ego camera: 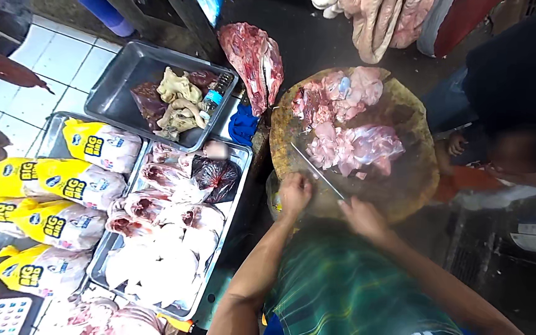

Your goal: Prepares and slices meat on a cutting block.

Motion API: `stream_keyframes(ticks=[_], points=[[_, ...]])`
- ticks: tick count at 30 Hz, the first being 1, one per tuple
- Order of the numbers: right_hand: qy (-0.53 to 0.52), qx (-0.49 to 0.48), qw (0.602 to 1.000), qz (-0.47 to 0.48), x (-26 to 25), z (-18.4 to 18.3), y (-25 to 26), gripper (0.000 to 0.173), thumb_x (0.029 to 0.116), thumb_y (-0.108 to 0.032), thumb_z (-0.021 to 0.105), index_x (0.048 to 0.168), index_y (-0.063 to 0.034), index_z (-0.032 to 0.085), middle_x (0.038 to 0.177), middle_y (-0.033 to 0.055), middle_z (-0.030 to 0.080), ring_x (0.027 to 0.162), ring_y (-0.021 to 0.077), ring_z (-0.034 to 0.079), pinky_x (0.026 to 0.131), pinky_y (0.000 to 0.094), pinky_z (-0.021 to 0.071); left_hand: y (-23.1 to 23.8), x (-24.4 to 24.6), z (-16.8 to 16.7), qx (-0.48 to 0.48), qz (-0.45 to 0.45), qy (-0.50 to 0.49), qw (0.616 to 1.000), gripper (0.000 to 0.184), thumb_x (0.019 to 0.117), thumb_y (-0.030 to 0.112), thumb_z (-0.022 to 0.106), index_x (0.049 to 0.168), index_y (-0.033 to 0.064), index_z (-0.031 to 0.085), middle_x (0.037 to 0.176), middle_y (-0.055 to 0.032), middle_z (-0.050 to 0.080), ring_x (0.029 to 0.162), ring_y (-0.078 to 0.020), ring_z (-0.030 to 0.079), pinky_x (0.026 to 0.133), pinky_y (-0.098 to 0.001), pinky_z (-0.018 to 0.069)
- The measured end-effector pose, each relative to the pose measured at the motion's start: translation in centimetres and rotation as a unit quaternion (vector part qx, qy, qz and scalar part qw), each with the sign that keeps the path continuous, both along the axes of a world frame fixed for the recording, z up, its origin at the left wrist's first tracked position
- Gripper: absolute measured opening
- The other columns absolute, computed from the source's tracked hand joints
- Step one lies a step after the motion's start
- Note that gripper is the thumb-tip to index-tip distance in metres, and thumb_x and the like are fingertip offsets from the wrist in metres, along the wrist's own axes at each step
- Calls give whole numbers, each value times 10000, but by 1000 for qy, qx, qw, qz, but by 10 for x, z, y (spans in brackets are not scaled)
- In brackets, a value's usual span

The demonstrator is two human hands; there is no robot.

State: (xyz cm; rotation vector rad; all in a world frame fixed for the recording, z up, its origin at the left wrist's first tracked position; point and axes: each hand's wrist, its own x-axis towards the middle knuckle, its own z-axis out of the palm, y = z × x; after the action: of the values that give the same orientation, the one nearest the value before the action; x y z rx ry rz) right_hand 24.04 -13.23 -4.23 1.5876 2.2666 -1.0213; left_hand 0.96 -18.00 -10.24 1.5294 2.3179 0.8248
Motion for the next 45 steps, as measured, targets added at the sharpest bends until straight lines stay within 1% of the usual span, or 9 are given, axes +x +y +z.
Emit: stream_keyframes(ticks=[8, 12, 16, 20, 24, 27, 36, 41, 45], points=[[73, 111, 989, -68, 76, -5, -9, 631, 1048, -581, 394, 1159, -20, 659, 809, 157, 705, 777, 340, 719, 712, 558, 581, 64, 2, 36, -131, -15, -97, 987, 284, 992, 350, 601, 1056, 122, 759, 1163, -100, 705, 1085, -275, 680, 949, -554, 556], [30, 6, 990, -135, 106, -27, -6, 693, 1032, -634, 432, 1247, -8, 638, 958, 217, 721, 935, 394, 719, 853, 604, 558, 155, -25, 48, -168, 98, -174, 965, 378, 1011, 383, 536, 1119, 78, 732, 1065, -190, 724, 1033, -366, 692, 891, -628, 533], [31, -46, 988, -142, 112, -36, 3, 729, 978, -689, 515, 1269, -30, 630, 1007, 206, 722, 986, 376, 714, 892, 599, 554, 209, -21, 52, -288, 67, -207, 932, 520, 879, 456, 725, 1096, -17, 708, 1145, -245, 690, 1107, -393, 659, 953, -637, 512], [79, -67, 984, -147, 120, -43, 10, 715, 963, -687, 547, 1259, -42, 639, 1001, 196, 718, 980, 365, 707, 886, 601, 548, 208, -16, 54, -237, -102, -65, 964, 464, 956, 511, 607, 1165, 119, 739, 1121, -164, 729, 1112, -364, 670, 986, -669, 484], [157, -96, 963, -198, 133, -38, 7, 594, 977, -614, 591, 1194, -70, 692, 958, 159, 716, 917, 309, 698, 865, 576, 547, 192, -9, 62, -155, -69, -128, 977, 336, 917, 341, 727, 1106, 66, 687, 975, -150, 710, 933, -312, 688, 852, -595, 545], [168, -105, 954, -225, 137, -34, -2, 554, 990, -589, 589, 1170, -75, 692, 904, 145, 699, 844, 293, 687, 811, 562, 550, 195, -10, 56, -226, -67, -153, 960, 471, 939, 268, 677, 1353, 58, 600, 1183, -195, 704, 1109, -342, 683, 972, -584, 539], [198, -149, 937, -247, 140, -44, 5, 516, 1003, -567, 589, 1151, -79, 667, 751, 86, 638, 588, 200, 620, 596, 430, 564, 206, 3, 62, -266, -124, -64, 954, 431, 897, 413, 698, 1176, 84, 685, 1041, -163, 729, 1009, -351, 701, 901, -640, 537], [138, -69, 963, -223, 156, -33, -12, 557, 987, -590, 591, 1158, -71, 697, 907, 153, 709, 857, 314, 695, 811, 581, 551, 186, 2, 113, -182, -115, -119, 969, 307, 899, 310, 737, 1065, 67, 652, 926, -135, 698, 883, -296, 685, 812, -574, 554], [75, -34, 985, -155, 171, -18, -16, 569, 989, -612, 571, 1135, -73, 685, 867, 156, 709, 838, 340, 707, 781, 584, 556, 173, 9, 166, -138, -195, -2, 971, 312, 856, 313, 783, 1070, 124, 657, 896, -52, 731, 864, -240, 706, 797, -556, 562]])
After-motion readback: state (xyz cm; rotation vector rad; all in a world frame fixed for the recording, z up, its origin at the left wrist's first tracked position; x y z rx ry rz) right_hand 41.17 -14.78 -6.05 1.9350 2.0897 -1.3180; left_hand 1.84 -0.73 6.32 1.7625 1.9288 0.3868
